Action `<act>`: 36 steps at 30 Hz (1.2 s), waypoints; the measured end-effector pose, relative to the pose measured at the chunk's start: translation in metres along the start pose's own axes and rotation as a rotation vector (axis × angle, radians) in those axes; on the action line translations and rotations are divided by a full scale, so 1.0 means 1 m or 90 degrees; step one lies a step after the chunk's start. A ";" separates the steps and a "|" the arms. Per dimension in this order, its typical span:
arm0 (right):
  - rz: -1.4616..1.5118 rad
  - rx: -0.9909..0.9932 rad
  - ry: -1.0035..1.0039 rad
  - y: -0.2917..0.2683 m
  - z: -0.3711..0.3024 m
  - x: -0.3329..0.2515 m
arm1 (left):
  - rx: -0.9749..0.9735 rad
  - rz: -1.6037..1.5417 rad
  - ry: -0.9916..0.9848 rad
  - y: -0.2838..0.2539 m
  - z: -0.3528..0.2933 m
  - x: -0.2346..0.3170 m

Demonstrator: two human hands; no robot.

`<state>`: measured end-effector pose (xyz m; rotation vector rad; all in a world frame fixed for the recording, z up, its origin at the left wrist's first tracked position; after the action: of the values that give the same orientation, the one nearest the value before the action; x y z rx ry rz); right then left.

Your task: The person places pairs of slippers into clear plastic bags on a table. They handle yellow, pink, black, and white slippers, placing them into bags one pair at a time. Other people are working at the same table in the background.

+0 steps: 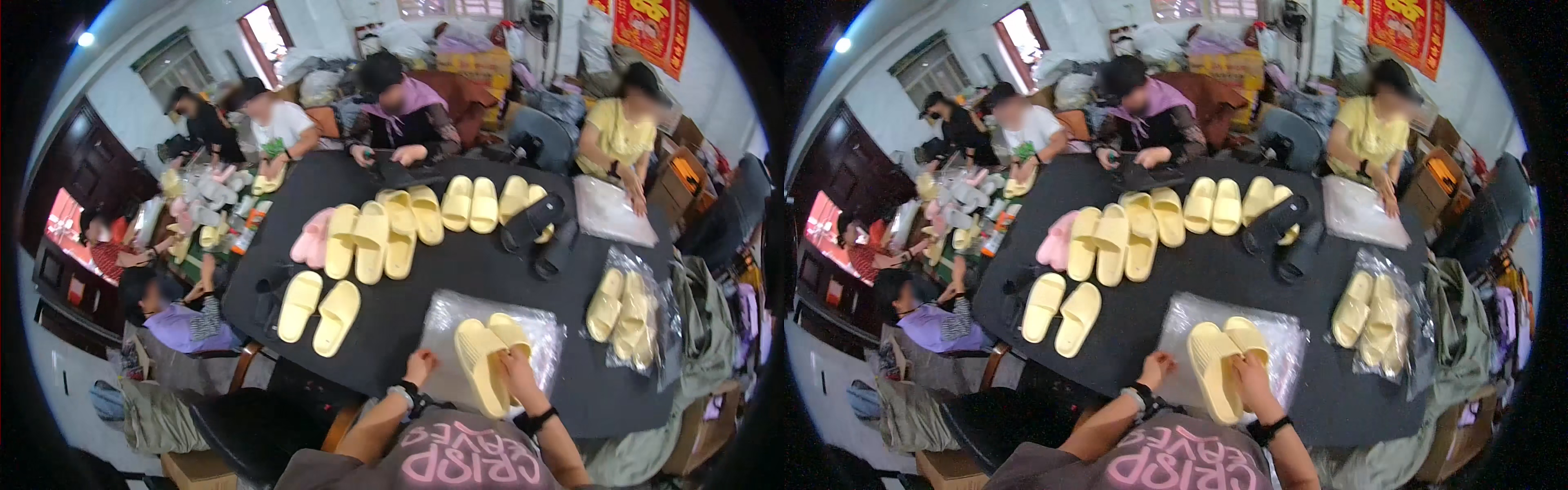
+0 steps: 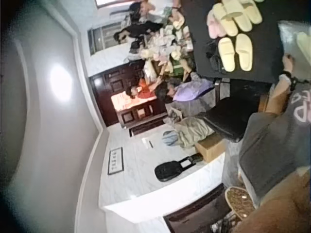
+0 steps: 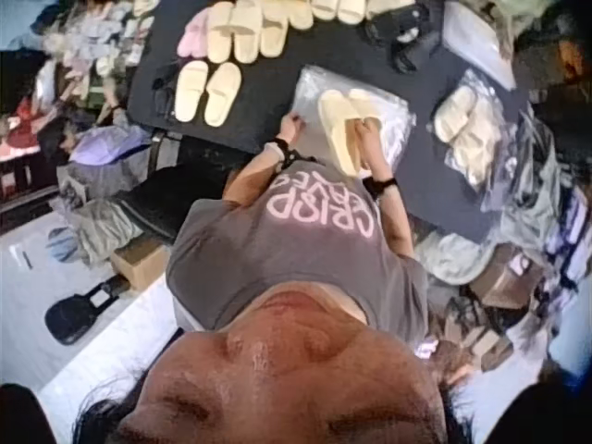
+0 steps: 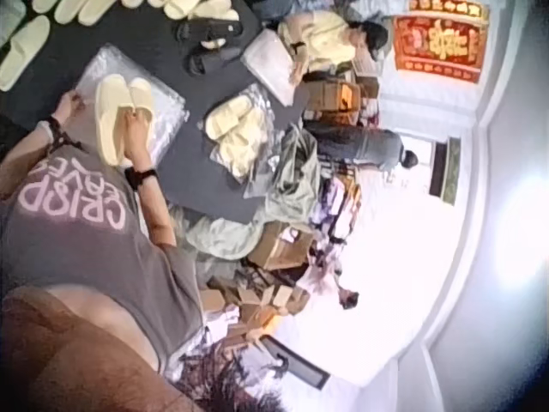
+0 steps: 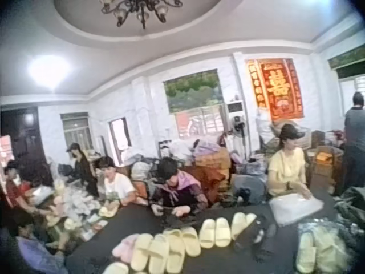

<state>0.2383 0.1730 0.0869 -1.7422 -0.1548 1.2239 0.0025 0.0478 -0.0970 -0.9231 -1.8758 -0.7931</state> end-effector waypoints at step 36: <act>-0.030 -0.131 0.142 0.042 -0.009 0.042 | -0.271 0.757 0.343 0.097 -0.085 0.131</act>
<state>0.2490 0.1693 0.0280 -2.0288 -0.1937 0.9992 0.0753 0.0671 0.0709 -1.6212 -0.4775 -0.5663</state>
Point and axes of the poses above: each hand's wrist, its own z-axis towards the middle knuckle, its own y-axis out of the palm, x = y × z, the point moved 5 cm from there along z, towards the middle knuckle, and after that the axes turned 10 degrees about -x, right-handed, at the moved point
